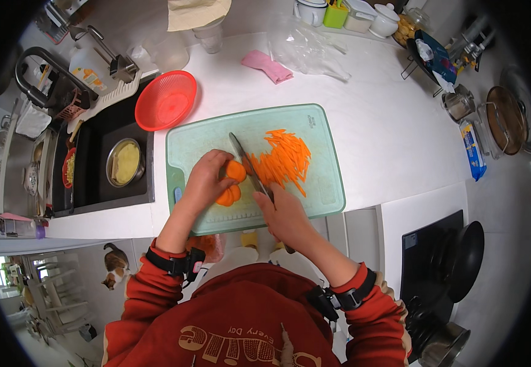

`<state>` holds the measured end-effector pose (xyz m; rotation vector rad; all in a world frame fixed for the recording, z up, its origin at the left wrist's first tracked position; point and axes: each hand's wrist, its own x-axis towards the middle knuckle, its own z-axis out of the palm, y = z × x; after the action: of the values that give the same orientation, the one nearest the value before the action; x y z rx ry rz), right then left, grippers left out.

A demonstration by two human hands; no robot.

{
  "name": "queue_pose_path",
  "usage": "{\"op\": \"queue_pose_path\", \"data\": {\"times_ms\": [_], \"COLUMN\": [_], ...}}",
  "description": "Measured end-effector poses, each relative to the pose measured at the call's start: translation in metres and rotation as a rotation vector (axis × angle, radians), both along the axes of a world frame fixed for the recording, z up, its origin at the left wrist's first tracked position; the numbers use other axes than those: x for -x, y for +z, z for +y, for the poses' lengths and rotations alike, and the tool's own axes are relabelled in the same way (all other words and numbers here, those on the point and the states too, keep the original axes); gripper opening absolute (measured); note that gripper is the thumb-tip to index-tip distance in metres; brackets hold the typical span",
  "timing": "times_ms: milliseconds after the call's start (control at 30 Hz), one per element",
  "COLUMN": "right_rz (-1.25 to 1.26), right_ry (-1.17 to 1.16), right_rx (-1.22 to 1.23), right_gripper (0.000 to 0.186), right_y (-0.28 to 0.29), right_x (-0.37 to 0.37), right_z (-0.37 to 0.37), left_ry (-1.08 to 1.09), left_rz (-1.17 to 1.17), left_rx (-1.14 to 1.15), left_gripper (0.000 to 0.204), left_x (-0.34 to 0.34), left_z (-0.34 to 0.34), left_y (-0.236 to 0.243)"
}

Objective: The person slices a carrot into thin strips on a cutting board using a knife, then transfers the sliced carrot to a plate. Next, they rinse sliced potatoes in a red colander under running water and place them into a metal bowl.

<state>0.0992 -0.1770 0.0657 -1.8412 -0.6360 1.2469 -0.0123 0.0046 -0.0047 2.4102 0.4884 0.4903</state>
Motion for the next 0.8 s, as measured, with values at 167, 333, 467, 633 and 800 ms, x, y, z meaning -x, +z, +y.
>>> {"op": "queue_pose_path", "data": {"times_ms": [167,333,467,633,800], "right_rz": [-0.041,-0.045,-0.156,-0.207,-0.264], "right_ry": [-0.009,-0.044,0.001,0.031,0.066], "right_rx": [0.016,0.025,-0.051,-0.016,-0.086], "right_gripper": [0.032,0.028,0.029,0.036,0.034], "right_y": [0.003,-0.001,-0.009,-0.012,-0.010], "right_x": [0.000,-0.002,0.000,0.000,0.001], "right_z": [-0.003,-0.007,-0.008,-0.010,-0.010], "left_ry": [-0.079,-0.108,-0.068,-0.085,-0.133], "left_rz": [-0.005,0.019,-0.039,-0.135,-0.131], "left_rx": [-0.016,-0.024,-0.078,-0.135,-0.267], "left_gripper": [0.043,0.040,0.037,0.027,0.021], "left_x": [-0.003,-0.008,-0.008,0.002,-0.001], "left_z": [0.001,-0.003,-0.007,-0.014,-0.019], "left_y": [-0.001,0.000,0.002,0.000,-0.006]}}
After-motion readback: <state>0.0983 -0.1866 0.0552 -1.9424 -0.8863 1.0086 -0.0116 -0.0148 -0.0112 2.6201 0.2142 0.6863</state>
